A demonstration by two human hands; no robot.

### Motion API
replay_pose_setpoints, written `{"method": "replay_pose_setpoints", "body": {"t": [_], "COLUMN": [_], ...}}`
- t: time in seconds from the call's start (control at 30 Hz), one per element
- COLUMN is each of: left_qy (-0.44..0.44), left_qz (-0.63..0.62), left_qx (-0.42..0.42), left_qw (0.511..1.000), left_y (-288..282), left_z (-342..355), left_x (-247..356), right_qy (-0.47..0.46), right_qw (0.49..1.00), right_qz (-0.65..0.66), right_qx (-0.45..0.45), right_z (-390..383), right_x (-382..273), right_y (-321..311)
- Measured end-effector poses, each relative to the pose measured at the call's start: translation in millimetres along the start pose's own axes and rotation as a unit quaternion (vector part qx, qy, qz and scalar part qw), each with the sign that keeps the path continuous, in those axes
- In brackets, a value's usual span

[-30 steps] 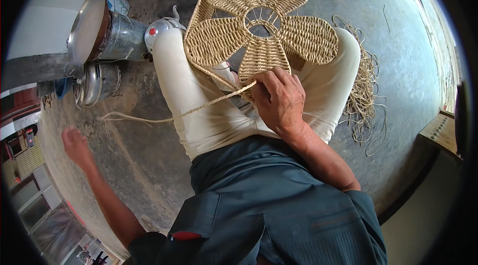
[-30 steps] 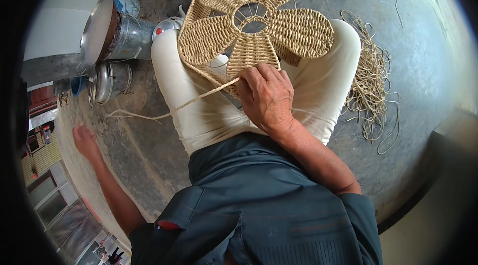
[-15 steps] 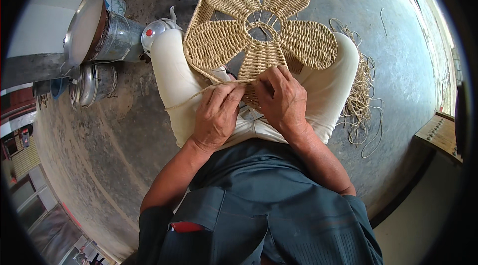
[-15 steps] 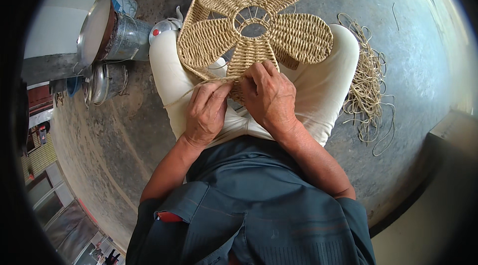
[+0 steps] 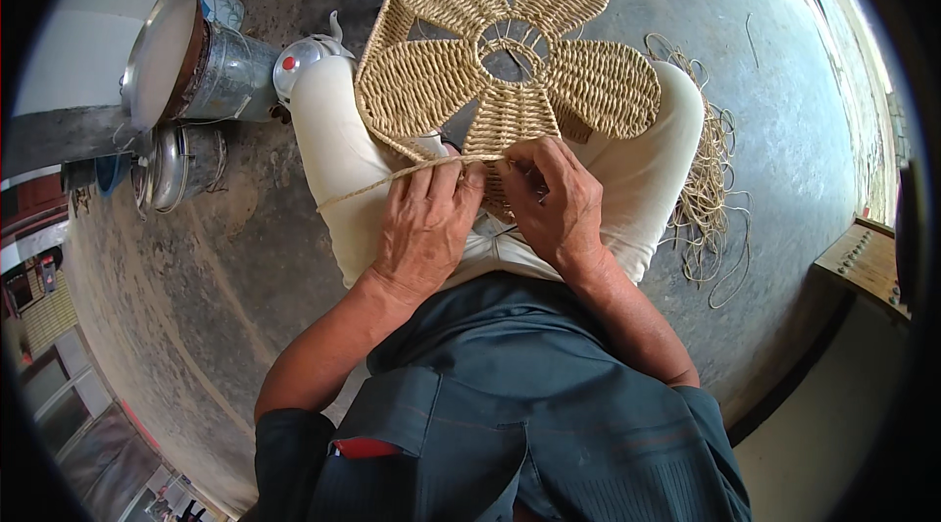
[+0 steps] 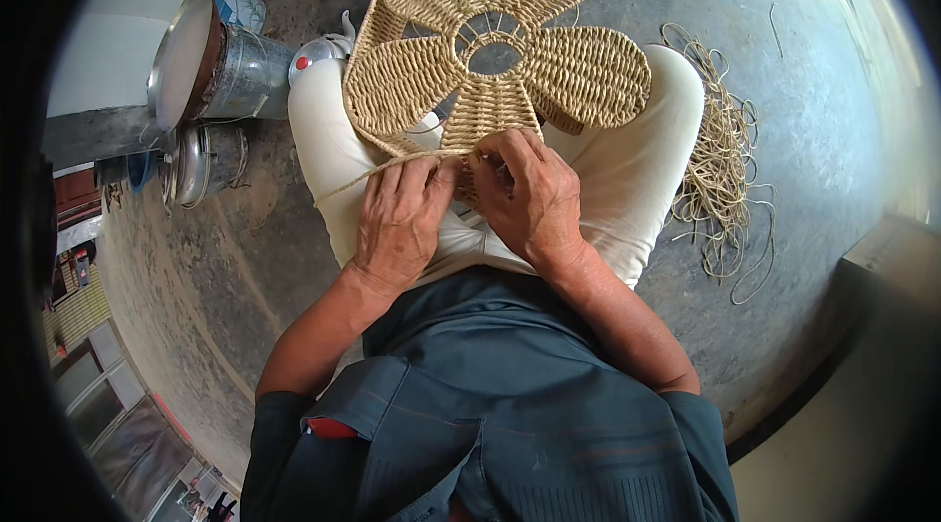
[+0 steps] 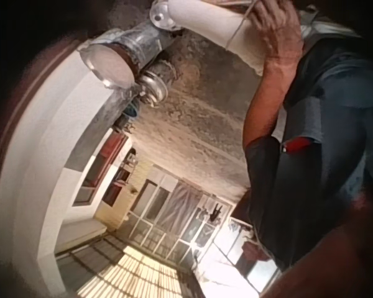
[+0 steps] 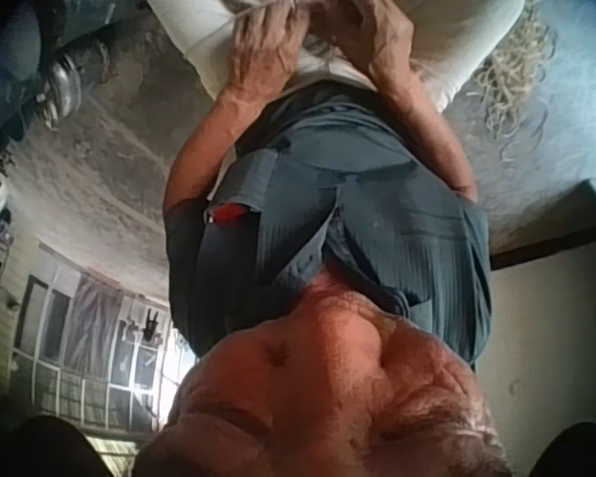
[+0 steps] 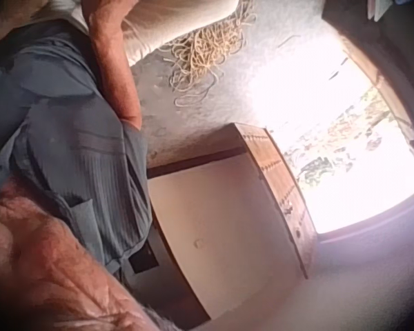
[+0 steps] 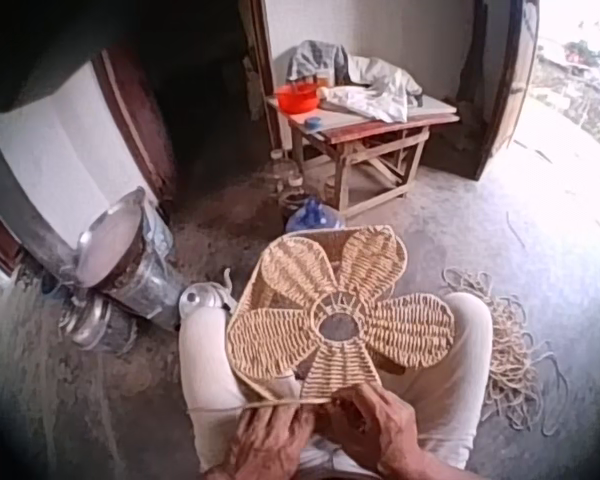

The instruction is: Weaving a flower-shaped wicker object and stirring a large pot on a stove.

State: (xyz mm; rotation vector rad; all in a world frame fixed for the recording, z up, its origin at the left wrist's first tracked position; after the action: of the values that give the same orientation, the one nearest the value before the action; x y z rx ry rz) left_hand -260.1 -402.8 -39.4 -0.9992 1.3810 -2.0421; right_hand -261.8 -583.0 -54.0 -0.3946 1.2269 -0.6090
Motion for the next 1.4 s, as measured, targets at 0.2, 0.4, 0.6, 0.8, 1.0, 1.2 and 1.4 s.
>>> {"method": "replay_pose_setpoints", "body": {"t": [0.2, 0.4, 0.6, 0.8, 1.0, 1.2, 1.4], "left_qy": [-0.062, -0.348, -0.404, -0.353, -0.092, -0.222, -0.380], "left_qz": [-0.074, -0.412, -0.618, -0.521, -0.265, -0.422, -0.474], "left_qx": [0.011, -0.043, -0.046, -0.247, -0.133, -0.097, -0.010], "left_qw": [0.995, 0.841, 0.673, 0.737, 0.951, 0.874, 0.795], "left_y": [-2, -10, 7, -2, -6, -43, -83], "left_z": [10, 11, 23, 36, 32, 13, -54], "left_x": [-5, -19, -28, -38, -46, -39, -58], "right_qy": [-0.014, 0.003, 0.038, 0.041, 0.032, 0.025, -0.057], "right_qw": [0.997, 0.994, 0.993, 0.993, 0.994, 0.995, 0.994], "right_qz": [-0.070, -0.099, -0.086, -0.083, -0.081, -0.085, -0.077], "right_qx": [-0.020, -0.049, -0.076, -0.076, -0.064, -0.055, -0.042], "right_z": [-3, -1, 4, 3, 5, 3, -5], "right_x": [-2, -5, -9, -6, -11, -11, -18], "right_y": [2, 7, 5, 7, 8, 7, 16]}}
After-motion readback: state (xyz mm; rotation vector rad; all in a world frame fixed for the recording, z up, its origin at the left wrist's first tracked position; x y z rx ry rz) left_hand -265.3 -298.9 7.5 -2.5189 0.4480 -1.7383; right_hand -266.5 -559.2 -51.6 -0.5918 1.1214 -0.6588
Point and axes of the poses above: each hand's wrist, its own z-axis towards the middle knuckle, its own y-axis out of the palm, x = y × z, the point moved 2 cm from there along z, towards the middle knuckle, and after that the axes turned 3 degrees about -z, right-handed, at the moved point
